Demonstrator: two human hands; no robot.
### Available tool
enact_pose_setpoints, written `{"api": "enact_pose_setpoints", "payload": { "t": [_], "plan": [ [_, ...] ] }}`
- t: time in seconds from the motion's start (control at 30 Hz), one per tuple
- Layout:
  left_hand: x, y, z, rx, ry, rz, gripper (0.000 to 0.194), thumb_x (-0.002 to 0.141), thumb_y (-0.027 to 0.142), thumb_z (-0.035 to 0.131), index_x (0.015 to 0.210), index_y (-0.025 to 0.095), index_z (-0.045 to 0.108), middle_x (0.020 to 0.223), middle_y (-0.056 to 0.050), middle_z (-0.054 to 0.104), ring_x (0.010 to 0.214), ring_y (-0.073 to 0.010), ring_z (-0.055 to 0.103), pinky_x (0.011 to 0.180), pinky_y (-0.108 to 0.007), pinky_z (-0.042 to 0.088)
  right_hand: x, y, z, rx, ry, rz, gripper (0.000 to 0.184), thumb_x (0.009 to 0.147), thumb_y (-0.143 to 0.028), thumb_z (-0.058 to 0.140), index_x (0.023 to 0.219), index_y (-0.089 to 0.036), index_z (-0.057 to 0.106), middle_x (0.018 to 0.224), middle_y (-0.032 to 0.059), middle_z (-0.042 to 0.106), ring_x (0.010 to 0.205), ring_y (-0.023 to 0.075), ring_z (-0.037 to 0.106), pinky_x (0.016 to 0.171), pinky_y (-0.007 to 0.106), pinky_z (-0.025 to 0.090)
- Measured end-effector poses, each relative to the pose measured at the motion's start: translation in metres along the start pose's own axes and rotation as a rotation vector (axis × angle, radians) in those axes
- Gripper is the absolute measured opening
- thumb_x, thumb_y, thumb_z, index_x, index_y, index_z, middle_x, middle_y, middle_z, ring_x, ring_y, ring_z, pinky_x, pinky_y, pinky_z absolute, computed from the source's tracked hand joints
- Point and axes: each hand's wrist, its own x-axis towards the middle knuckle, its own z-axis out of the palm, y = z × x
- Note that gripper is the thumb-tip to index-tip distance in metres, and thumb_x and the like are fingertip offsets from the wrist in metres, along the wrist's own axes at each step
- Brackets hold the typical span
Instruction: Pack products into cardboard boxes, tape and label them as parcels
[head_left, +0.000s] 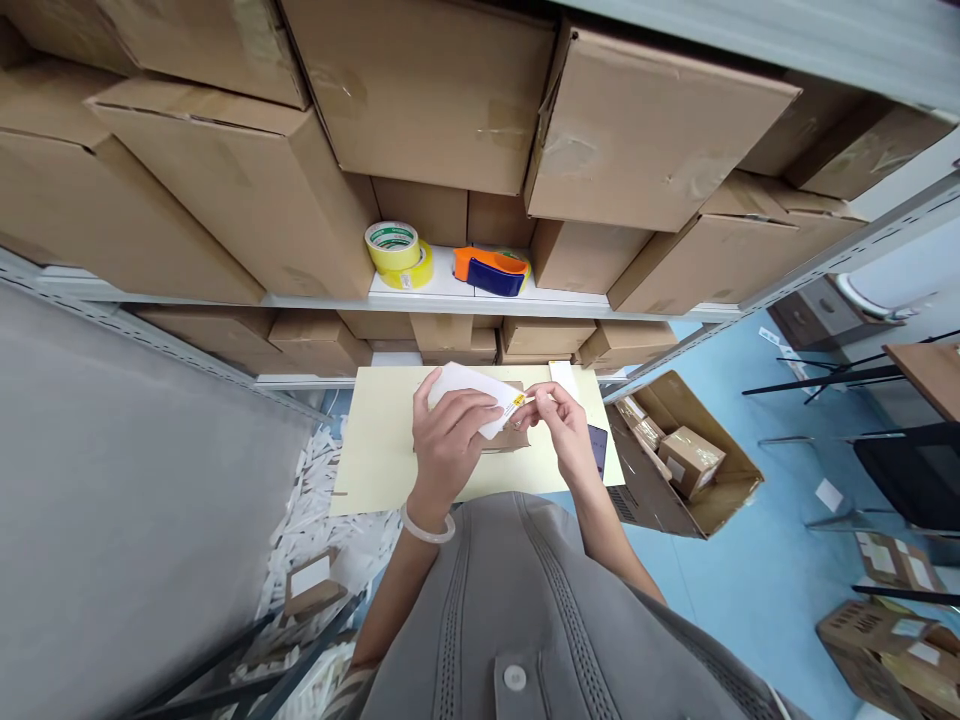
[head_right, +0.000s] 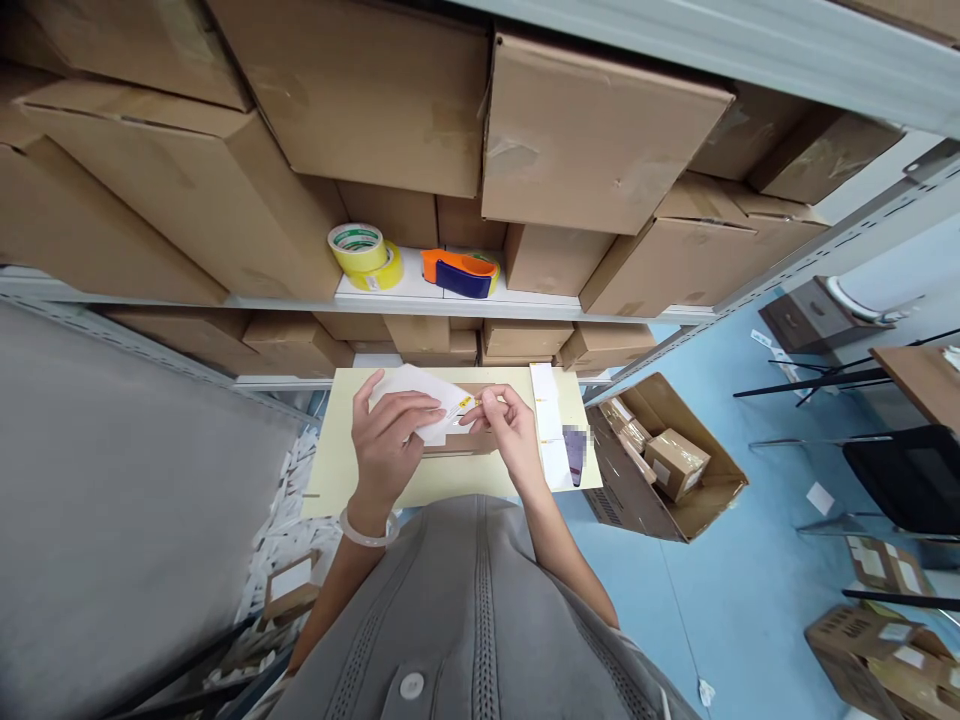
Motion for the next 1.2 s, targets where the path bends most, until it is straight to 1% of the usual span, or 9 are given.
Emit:
{"api": "enact_pose_setpoints", "payload": {
  "t": [0.17,0.37,0.53,0.63,0.7,0.77,0.83,1.0,1.2],
  "plan": [
    [0.000,-0.001,0.001,-0.026,0.062,0.119,0.025,0.092,0.015,0.049,0.079,0.026,0.066,0.091,0.005,0.075,0.093,-0.0146,0.069,0.115,-0.054,0.027,-0.005,-0.008,-0.001,0.048,-0.071,0.010,0.028,0.089,-0.047,0.057,0.080,-0.021,0.061,0.070,0.0023,0.069,0.059,0.0149,0.060,0.066,0.030,0.048],
    [-0.001,-0.003,0.000,-0.111,0.042,0.051,0.027,0.094,0.016,0.046,0.077,0.025,0.065,0.089,0.004,0.075,0.094,-0.0146,0.069,0.117,-0.056,0.025,-0.009,-0.013,-0.001,0.107,-0.129,0.022,0.024,0.088,-0.042,0.060,0.079,-0.020,0.063,0.070,0.0017,0.069,0.060,0.0145,0.058,0.065,0.029,0.046],
    [-0.005,-0.009,-0.002,-0.157,-0.060,-0.001,0.023,0.094,0.018,0.047,0.087,0.027,0.066,0.097,0.004,0.074,0.098,-0.0143,0.067,0.119,-0.054,0.021,-0.012,-0.013,0.000,0.111,-0.149,0.008,0.022,0.088,-0.040,0.061,0.079,-0.020,0.064,0.067,0.0010,0.068,0.059,0.0142,0.058,0.065,0.029,0.046],
    [-0.005,-0.007,-0.005,-0.183,-0.200,-0.019,0.016,0.093,0.027,0.052,0.101,0.029,0.066,0.104,0.002,0.073,0.102,-0.0155,0.066,0.119,-0.053,0.020,-0.013,-0.013,0.002,0.098,-0.141,-0.007,0.022,0.089,-0.039,0.060,0.080,-0.020,0.065,0.067,0.0009,0.067,0.059,0.0137,0.057,0.065,0.028,0.046],
    [-0.004,-0.002,-0.007,-0.212,-0.305,-0.016,0.025,0.091,0.036,0.056,0.113,0.030,0.063,0.110,0.000,0.071,0.106,-0.0180,0.064,0.120,-0.053,0.019,-0.013,-0.013,0.003,0.061,-0.109,-0.029,0.022,0.089,-0.039,0.060,0.081,-0.019,0.065,0.066,0.0007,0.067,0.059,0.0134,0.057,0.064,0.028,0.046],
    [-0.004,0.004,-0.007,-0.242,-0.348,-0.031,0.033,0.090,0.041,0.057,0.120,0.029,0.060,0.113,-0.001,0.070,0.107,-0.0193,0.064,0.119,-0.054,0.019,-0.013,-0.012,0.004,0.012,-0.079,-0.058,0.021,0.089,-0.039,0.060,0.082,-0.019,0.065,0.066,0.0006,0.066,0.059,0.0133,0.057,0.064,0.028,0.046],
    [-0.005,0.009,-0.003,-0.245,-0.312,-0.084,0.029,0.091,0.040,0.053,0.117,0.029,0.061,0.109,0.000,0.071,0.101,-0.0182,0.065,0.119,-0.054,0.020,-0.013,-0.011,0.006,-0.030,-0.064,-0.083,0.021,0.090,-0.038,0.060,0.081,-0.019,0.064,0.066,0.0002,0.066,0.059,0.0132,0.057,0.063,0.028,0.046],
    [-0.010,0.014,0.011,-0.174,-0.172,-0.211,0.013,0.091,0.035,0.055,0.093,0.026,0.064,0.090,0.003,0.073,0.087,-0.0157,0.067,0.118,-0.053,0.023,-0.016,-0.009,0.011,-0.129,-0.047,-0.111,0.020,0.090,-0.036,0.059,0.081,-0.019,0.062,0.062,-0.0018,0.061,0.059,0.0128,0.057,0.064,0.027,0.045],
    [-0.011,0.014,0.016,-0.204,-0.111,-0.278,0.014,0.091,0.030,0.053,0.081,0.025,0.060,0.077,0.006,0.069,0.077,-0.0128,0.064,0.116,-0.046,0.029,-0.019,-0.010,0.018,-0.208,-0.051,-0.144,0.021,0.091,-0.037,0.055,0.079,-0.020,0.058,0.062,-0.0012,0.061,0.058,0.0136,0.057,0.060,0.027,0.046]
  ]
}}
